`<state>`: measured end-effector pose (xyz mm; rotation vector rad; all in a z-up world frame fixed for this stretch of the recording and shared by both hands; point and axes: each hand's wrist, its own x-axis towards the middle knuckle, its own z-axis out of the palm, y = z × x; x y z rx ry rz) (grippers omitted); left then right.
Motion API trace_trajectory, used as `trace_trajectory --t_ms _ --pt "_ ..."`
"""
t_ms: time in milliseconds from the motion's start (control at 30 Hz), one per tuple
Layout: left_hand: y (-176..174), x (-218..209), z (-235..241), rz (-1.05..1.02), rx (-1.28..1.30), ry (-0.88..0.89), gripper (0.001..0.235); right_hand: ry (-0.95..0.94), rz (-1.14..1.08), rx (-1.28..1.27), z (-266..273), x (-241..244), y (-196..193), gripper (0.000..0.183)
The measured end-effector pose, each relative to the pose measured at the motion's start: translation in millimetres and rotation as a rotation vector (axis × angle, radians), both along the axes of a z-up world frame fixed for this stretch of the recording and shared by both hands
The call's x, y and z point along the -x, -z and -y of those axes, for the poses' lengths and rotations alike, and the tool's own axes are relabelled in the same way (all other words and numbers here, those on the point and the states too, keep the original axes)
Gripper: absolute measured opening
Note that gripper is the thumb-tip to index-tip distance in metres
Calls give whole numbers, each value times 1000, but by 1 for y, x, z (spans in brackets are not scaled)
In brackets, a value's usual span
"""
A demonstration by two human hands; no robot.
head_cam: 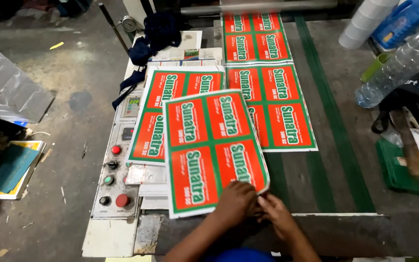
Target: Organizing and stacking printed label sheets at a finishing station.
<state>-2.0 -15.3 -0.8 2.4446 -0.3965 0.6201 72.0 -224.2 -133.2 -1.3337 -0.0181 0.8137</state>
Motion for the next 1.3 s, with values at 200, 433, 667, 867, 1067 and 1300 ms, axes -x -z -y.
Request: trace_trajectory --t_ms 200,433,667,867,1067,1300 --pt "-7 8 0 27 -34 80 24 59 -36 -40 6 1 5 32" --pt "-7 2 -55 -65 -83 -125 15 368 -22 -23 55 -8 -4 26" --pt "25 -6 -127 15 -127 -367 20 520 48 79 119 -21 -4 26" --pt "13 4 -142 -173 -277 -392 67 543 76 194 170 -20 1 27" --pt "17 11 -154 -200 -336 -375 30 525 9 355 187 -12 -7 31" --pt "-40 18 -131 -34 -161 -401 8 514 16 340 169 -14 -6 31"
